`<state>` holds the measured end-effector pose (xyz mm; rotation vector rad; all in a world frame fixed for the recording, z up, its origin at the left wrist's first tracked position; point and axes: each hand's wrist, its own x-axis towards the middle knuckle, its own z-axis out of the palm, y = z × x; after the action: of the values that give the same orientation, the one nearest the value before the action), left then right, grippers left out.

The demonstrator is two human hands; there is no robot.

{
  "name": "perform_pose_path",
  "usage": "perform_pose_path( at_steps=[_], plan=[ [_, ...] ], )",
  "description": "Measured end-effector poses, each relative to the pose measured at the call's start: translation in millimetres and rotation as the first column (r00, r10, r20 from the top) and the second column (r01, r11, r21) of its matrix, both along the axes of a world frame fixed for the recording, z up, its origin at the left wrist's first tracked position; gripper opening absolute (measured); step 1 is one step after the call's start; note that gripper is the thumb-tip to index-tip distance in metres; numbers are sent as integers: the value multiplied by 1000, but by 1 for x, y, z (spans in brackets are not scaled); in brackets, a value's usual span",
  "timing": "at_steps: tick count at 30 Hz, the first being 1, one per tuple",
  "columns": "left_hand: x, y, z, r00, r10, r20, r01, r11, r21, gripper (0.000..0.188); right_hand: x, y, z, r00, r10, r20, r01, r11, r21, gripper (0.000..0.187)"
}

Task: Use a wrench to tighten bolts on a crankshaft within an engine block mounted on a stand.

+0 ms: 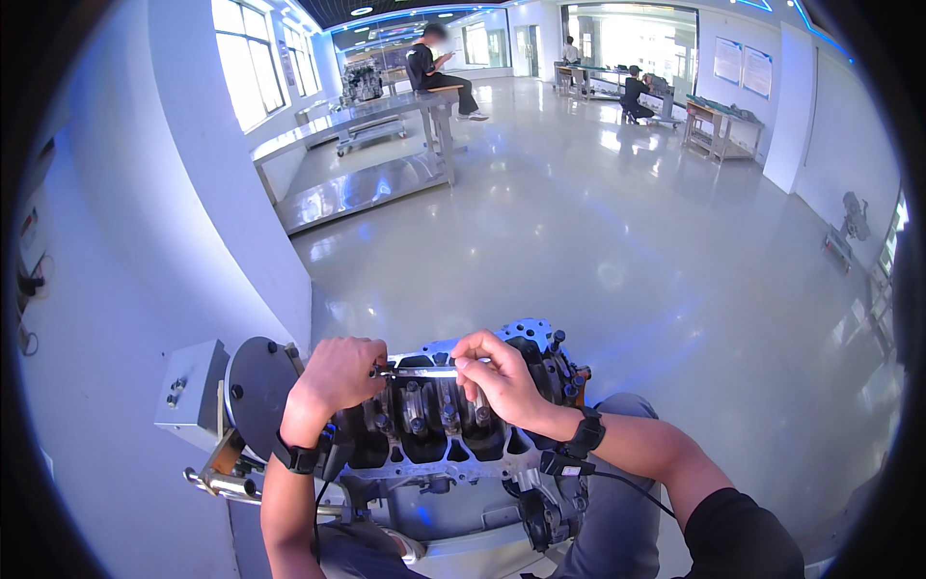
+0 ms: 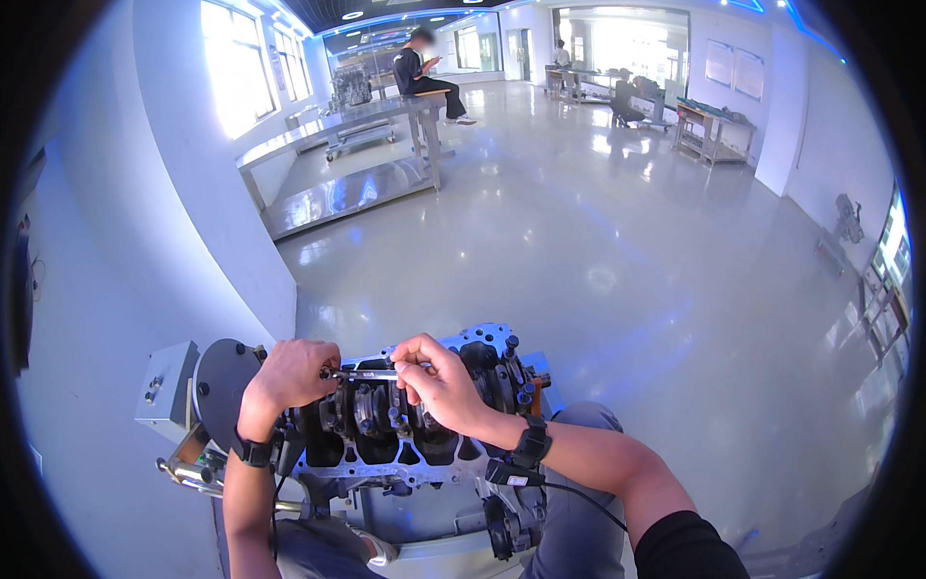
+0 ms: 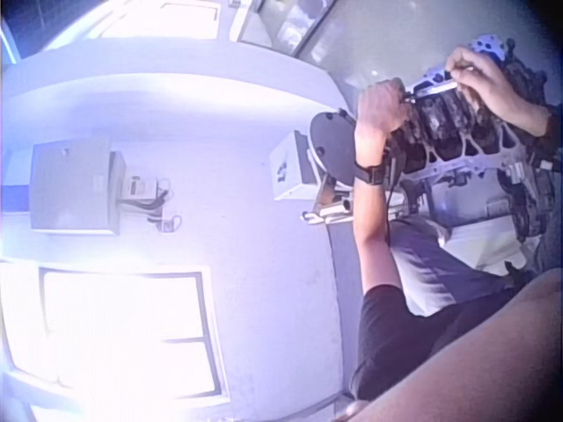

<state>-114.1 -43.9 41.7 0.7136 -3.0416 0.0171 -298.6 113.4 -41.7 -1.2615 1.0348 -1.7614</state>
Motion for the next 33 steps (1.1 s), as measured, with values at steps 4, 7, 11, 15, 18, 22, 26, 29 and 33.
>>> perform_pose_path(
  at_steps=[4, 7, 11, 15, 18, 22, 26, 29, 33],
  plan=[
    [-2, 1, 0, 997, 61, 37, -60, 998, -16, 24, -1, 1, 0, 1000, -3, -18, 3, 1000, 15, 12],
    [-1, 1, -2, 998, 62, -4, -62, 998, 1, 24, -2, 0, 0, 1000, 4, 14, -4, 1000, 18, 13],
    [2, -1, -5, 998, 63, 5, -63, 998, 7, 25, 1, 2, 2, 1000, 7, 12, -7, 999, 38, 14],
    [4, -2, -4, 1000, 25, -6, -25, 1000, -4, 25, 2, 2, 2, 1000, 2, -8, -2, 999, 40, 15],
    [4, -2, -5, 1000, 26, -1, -26, 1000, -16, 25, 0, 2, 1, 1000, 2, -16, -2, 999, 35, 16],
    [1, 1, -2, 993, 105, 48, -102, 993, -60, 25, 1, 1, 2, 1000, 4, -18, -3, 999, 47, 16],
    [2, 4, 1, 995, 98, 35, -96, 994, -58, 26, 1, 1, 1, 1000, 6, -19, -5, 999, 45, 16],
    [4, 5, 0, 995, 96, -14, -96, 995, -31, 27, 1, 1, 1, 999, -1, -32, 3, 999, 36, 16],
    [7, 2, -2, 998, 65, 1, -65, 998, -26, 25, 3, 0, -3, 999, -18, -42, 20, 999, 27, 14]
  ],
)
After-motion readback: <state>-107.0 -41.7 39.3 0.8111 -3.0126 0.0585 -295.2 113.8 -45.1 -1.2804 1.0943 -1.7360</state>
